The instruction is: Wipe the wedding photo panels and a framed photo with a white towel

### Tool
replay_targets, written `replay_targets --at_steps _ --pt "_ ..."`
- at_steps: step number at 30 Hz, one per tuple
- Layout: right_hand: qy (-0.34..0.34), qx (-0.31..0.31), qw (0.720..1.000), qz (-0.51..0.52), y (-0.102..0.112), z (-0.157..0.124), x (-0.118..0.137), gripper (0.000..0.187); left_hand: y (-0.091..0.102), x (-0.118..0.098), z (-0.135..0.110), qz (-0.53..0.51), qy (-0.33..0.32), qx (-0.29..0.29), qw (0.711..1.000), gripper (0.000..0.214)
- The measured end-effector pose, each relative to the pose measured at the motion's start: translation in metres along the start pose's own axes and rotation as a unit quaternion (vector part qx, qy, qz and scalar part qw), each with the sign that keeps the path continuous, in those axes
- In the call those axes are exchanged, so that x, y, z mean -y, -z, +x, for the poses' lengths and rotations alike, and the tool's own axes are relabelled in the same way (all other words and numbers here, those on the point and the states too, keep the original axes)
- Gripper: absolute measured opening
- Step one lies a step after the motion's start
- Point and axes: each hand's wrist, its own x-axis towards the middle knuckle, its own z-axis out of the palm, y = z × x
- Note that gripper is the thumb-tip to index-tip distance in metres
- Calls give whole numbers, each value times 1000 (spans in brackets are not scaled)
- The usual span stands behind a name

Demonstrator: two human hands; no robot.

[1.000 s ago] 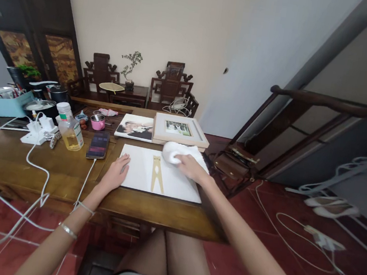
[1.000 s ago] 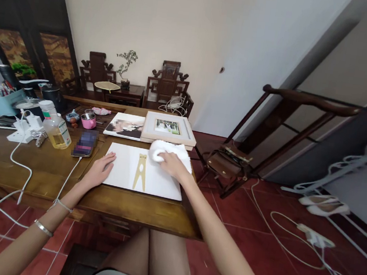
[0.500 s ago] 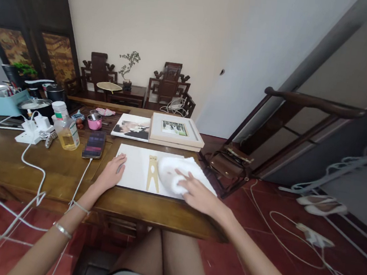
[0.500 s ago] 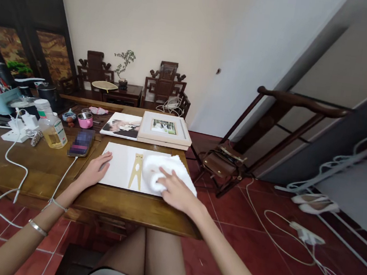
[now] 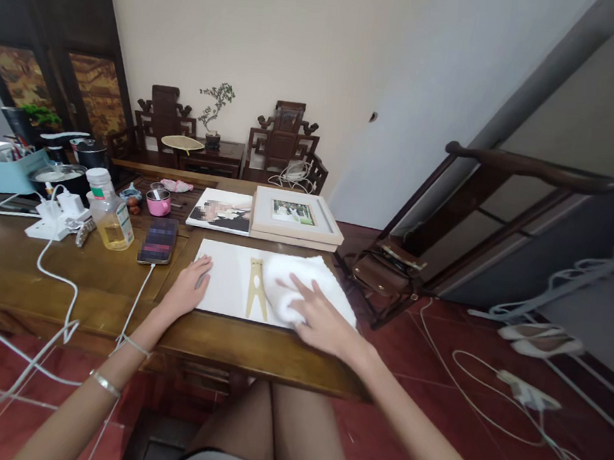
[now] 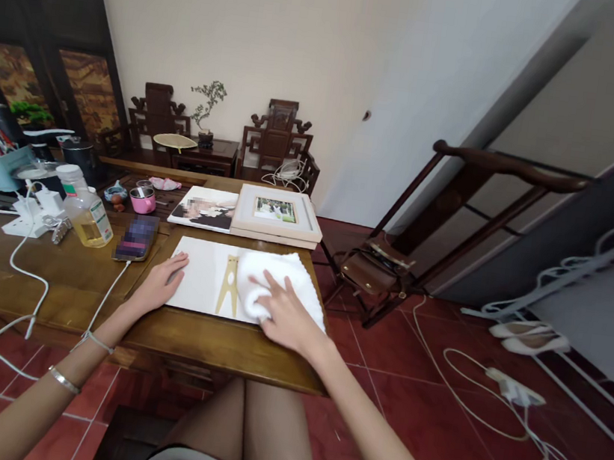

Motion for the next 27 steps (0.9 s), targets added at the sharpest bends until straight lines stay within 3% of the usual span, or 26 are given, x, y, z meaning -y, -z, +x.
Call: replay_targets --at_steps 4,7,10,15,20,23,27 --pt "28 23 999 32 1 -45 23 24 -1 0 0 4 4 3 1000 38" --pt "32 23 999 37 0 -49 20 27 -1 -1 0 10 3 3 1000 38" --pt "23 10 999 41 0 -26 1 30 -1 -1 0 9 3 3 1000 39" --pt "-20 -15 1000 18 3 41 -40 27 2 -2 0 -3 4 1 1000 38" --pt "-52 -37 998 13 10 76 -52 28 3 -2 0 0 8 4 1000 39" --pt "-51 -32 998 13 8 67 -45 30 2 -1 0 1 6 2 1000 38" --pt "-48 -3 998 33 6 25 -21 30 1 -2 0 -1 5 3 1000 38"
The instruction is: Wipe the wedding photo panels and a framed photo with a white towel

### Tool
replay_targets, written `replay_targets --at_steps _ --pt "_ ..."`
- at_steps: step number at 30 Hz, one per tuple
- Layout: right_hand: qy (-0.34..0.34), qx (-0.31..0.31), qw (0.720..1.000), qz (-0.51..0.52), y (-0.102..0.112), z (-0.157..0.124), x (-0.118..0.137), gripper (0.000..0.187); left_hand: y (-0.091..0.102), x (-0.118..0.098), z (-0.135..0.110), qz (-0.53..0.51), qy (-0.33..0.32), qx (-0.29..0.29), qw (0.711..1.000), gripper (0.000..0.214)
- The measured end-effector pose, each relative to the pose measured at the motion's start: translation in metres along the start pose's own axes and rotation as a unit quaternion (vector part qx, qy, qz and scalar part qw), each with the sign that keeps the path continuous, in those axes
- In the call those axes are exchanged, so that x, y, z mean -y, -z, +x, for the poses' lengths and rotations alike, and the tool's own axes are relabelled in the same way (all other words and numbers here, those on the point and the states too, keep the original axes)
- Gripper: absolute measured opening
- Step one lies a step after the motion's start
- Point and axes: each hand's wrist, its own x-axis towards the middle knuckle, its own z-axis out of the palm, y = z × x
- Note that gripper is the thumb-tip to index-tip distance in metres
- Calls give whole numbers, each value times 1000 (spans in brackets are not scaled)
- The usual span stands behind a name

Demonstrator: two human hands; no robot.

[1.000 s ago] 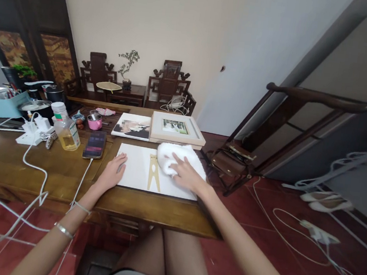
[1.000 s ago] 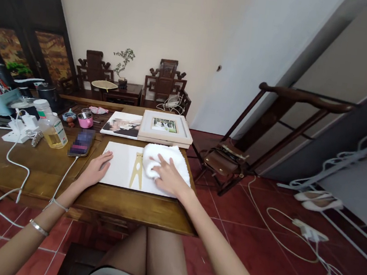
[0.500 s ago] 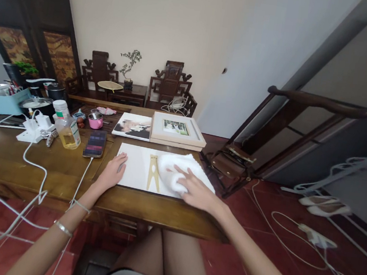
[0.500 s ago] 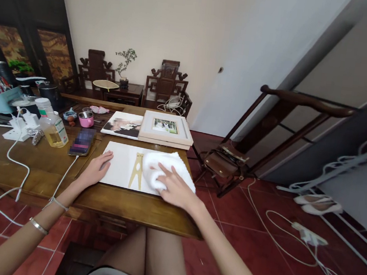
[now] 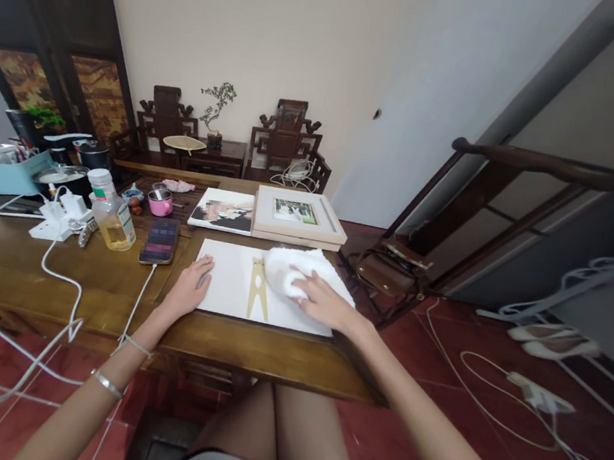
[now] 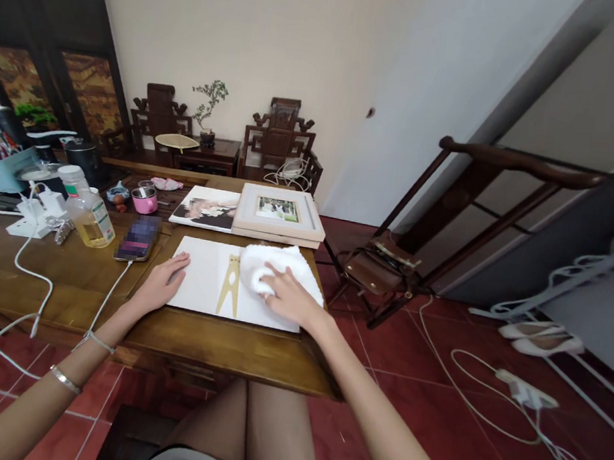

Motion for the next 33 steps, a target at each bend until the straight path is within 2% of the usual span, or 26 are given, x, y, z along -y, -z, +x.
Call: replay_targets --at_steps 5,7,9,12,16,19,22,25,29,33 --pt "13 68 996 51 9 -70 33 31 -1 -2 0 2 7 1 1000 39" --pt "15 89 993 71 14 -84 37 31 -2 -1 0 4 5 -1 1000 38" --pt "10 98 992 81 18 -83 34 34 -3 0 -1 6 2 -4 1000 37" --pt "-2 79 994 75 17 -56 21 35 -3 1 -1 15 -1 -4 1000 37" --pt "-17 11 998 52 10 9 10 31 -2 2 0 13 -3 -6 1000 38" --pt "-39 -37 997 50 0 49 17 31 -1 2 0 6 -5 -7 1000 38" --pt "-35 -50 997 40 -12 62 37 33 -1 2 1 3 0 -10 1000 38" --pt "25 -37 999 18 -20 41 62 38 -1 1 0 0 5 -6 1000 38" --pt "80 18 996 23 -20 -13 92 40 0 0 -1 -13 4 -2 1000 37" --pt "115 60 991 32 -17 -48 105 41 -1 0 -1 -10 0 -5 1000 37"
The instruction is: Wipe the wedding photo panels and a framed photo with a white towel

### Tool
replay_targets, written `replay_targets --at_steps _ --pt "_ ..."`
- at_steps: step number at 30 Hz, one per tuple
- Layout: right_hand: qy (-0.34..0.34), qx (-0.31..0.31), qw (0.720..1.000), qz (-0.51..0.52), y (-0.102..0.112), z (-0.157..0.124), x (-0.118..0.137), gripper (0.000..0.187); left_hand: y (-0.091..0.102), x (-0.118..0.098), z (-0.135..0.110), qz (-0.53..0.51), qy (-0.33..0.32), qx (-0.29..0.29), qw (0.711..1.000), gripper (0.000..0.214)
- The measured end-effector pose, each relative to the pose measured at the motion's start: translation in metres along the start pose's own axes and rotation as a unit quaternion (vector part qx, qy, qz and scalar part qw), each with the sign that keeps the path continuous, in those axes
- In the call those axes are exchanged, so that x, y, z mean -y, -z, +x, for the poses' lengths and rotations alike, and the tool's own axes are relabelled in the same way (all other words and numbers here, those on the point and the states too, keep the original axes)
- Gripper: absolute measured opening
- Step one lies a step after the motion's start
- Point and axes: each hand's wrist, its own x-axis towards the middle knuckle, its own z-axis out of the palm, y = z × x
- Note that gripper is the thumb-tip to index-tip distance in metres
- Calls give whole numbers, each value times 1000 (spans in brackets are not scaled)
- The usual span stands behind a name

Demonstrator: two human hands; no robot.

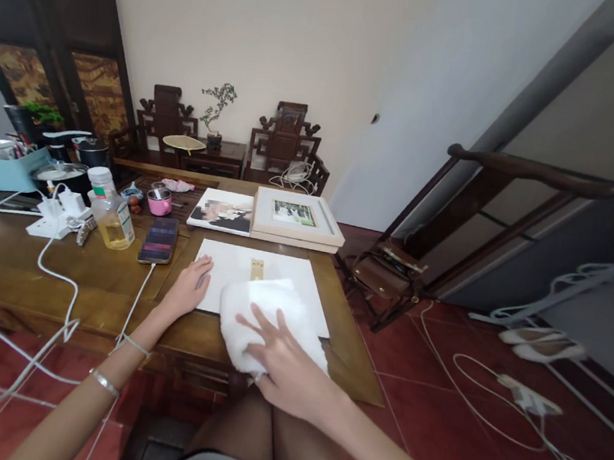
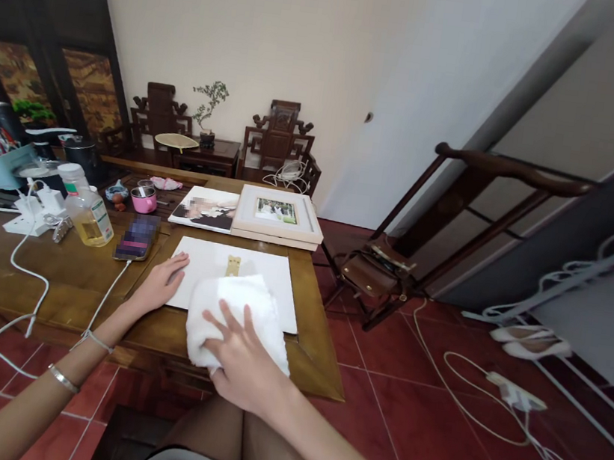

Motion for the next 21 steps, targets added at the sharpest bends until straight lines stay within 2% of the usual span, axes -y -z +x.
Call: replay_targets --at_steps 2,5,10,13,15,17,21 --pt "5 -3 1000 2 1 0 -3 42 -1 1 0 3 -2 -2 1000 38" --pt "-12 -24 1000 -4 5 18 -21 42 -2 3 0 10 -7 -2 1000 38" --pt "-81 -55 993 -61 21 83 -63 41 -3 5 1 19 -7 -2 1000 39" --pt "-119 -64 987 -88 26 118 -75 40 -3 5 1 18 -9 -3 1000 38" --pt "-126 -67 985 -95 24 130 -73 40 -2 5 1 22 -9 0 1000 38" --pt "-112 -69 986 -105 17 129 -63 40 -1 5 1 28 -4 3 1000 39" --pt "-34 -56 992 -107 3 94 -25 37 -1 3 1 29 0 9 1000 40"
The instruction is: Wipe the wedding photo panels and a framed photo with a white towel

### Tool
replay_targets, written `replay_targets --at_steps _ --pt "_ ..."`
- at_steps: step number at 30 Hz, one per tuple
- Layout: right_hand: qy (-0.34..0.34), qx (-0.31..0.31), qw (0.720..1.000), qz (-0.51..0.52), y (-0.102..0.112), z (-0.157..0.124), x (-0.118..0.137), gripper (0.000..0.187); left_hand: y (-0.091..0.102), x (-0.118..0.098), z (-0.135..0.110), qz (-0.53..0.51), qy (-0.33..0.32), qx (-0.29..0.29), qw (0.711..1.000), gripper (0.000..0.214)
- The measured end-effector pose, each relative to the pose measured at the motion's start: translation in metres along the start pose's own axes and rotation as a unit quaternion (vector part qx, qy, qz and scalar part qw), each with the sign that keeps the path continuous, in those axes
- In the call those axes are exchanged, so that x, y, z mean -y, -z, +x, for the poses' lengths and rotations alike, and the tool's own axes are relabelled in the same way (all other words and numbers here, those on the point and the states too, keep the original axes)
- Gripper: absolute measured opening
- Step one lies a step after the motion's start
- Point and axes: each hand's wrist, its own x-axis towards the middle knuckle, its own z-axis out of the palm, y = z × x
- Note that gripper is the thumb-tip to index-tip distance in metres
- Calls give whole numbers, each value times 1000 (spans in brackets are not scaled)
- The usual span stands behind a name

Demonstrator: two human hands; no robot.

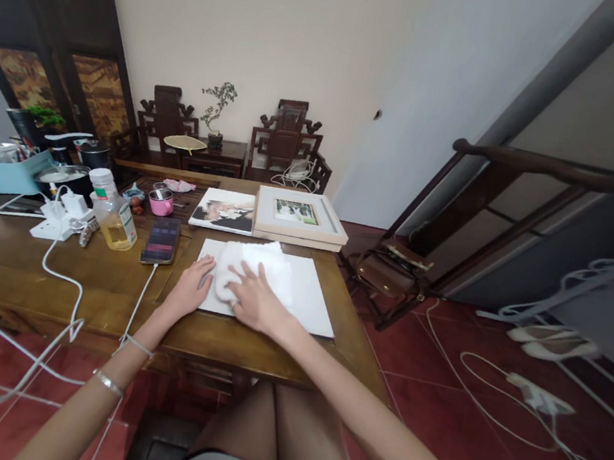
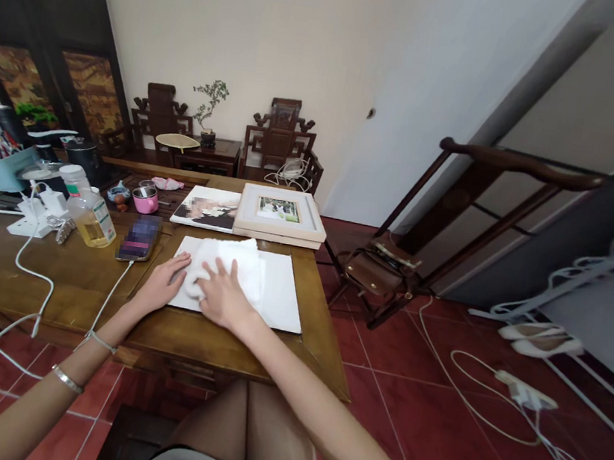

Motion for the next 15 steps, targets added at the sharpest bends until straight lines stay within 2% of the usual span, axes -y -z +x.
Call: replay_targets --at_steps 4,7,10,15 --pt "62 24 997 50 8 -45 25 34 1 0 0 -12 -6 8 1000 40" --pt "71 21 993 87 13 -55 20 33 0 0 0 -12 -5 6 1000 40" --pt "46 15 995 90 13 -38 1 34 -1 1 0 -13 -2 1 1000 40" --pt "-50 0 998 24 6 23 -26 36 -3 0 -1 -47 14 -6 999 39"
